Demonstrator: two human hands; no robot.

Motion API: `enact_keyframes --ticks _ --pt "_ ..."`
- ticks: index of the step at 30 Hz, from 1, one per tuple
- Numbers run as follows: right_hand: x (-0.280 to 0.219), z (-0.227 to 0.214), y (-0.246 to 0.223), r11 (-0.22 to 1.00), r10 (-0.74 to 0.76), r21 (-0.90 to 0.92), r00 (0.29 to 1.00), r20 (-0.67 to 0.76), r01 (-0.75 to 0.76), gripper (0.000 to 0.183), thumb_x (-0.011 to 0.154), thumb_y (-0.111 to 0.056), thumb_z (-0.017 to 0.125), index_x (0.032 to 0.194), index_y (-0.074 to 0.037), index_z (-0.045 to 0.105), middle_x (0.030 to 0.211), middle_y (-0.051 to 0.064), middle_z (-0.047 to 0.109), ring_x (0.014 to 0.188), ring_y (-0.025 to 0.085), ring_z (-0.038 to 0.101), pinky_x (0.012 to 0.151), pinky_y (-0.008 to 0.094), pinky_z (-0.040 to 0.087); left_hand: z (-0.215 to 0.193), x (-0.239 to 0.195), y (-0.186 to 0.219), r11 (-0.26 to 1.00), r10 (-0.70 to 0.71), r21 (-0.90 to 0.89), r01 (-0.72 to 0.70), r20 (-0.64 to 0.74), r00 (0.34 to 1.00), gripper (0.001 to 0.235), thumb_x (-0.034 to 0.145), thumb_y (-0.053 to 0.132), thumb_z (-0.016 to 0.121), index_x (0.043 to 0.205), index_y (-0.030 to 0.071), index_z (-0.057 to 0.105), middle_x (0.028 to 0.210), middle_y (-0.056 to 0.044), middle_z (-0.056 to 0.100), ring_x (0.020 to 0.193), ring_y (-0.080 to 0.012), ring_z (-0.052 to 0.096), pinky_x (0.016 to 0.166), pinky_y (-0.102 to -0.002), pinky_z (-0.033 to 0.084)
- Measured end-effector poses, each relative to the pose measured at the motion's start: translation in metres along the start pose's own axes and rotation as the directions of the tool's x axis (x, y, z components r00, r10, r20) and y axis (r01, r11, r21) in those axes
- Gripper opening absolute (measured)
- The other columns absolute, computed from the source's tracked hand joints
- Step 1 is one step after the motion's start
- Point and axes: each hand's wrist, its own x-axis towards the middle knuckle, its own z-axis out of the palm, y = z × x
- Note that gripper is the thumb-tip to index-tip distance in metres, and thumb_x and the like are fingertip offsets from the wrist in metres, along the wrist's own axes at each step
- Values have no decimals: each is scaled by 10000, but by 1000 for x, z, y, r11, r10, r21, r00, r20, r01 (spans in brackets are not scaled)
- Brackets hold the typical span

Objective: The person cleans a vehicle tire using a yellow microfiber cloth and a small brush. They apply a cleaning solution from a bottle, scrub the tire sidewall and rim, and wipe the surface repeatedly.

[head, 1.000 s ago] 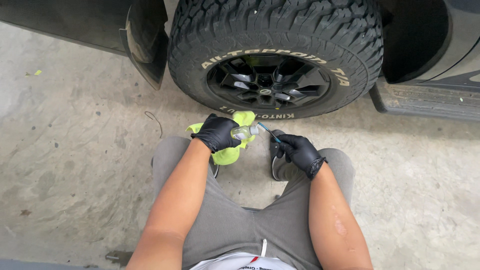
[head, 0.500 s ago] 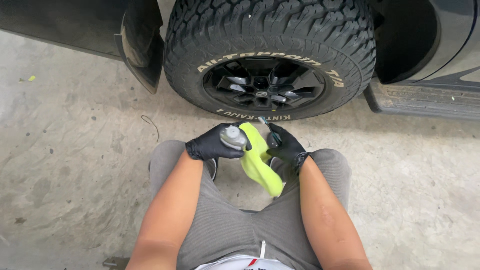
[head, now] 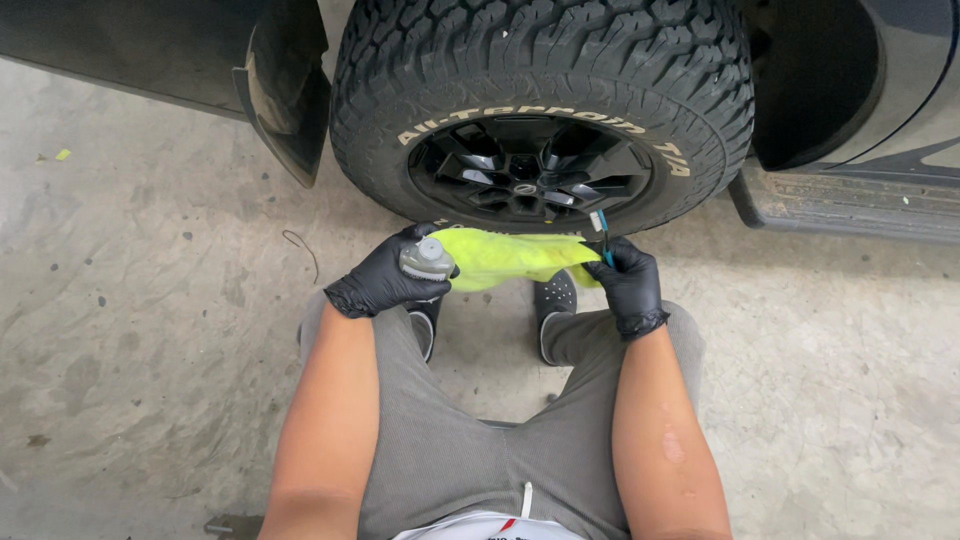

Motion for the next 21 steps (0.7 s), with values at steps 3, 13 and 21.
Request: enact_keyframes --ticks 3,13,21 --pt "-1 4 -18 976 -219 -41 969 -111 216 253 797 88 868 1023 19 778 1037 187 729 955 255 715 854 345 580 -2 5 -15 997 65 42 -63 -41 997 660 695 141 996 1243 8 652 1154 -196 744 1115 -265 687 1052 -409 515" --pt "-9 10 -49 956 -225 178 972 -62 233 124 893 16 799 1015 -4 799 1186 95 726 902 100 642 804 230 586 20 15 -19 969 214 117 -217 36 976 788 641 113 984 1365 70 674 1361 -172 686 1289 -282 625 1152 -408 446" --pt "-29 10 -68 851 -185 523 958 218 45 141 853 4 770 945 101 727 1183 306 724 1048 382 750 880 485 633 70 41 -28 944 80 -327 -30 141 987 1025 674 -18 954 1569 140 481 1353 -109 667 1083 -206 748 1022 -375 606"
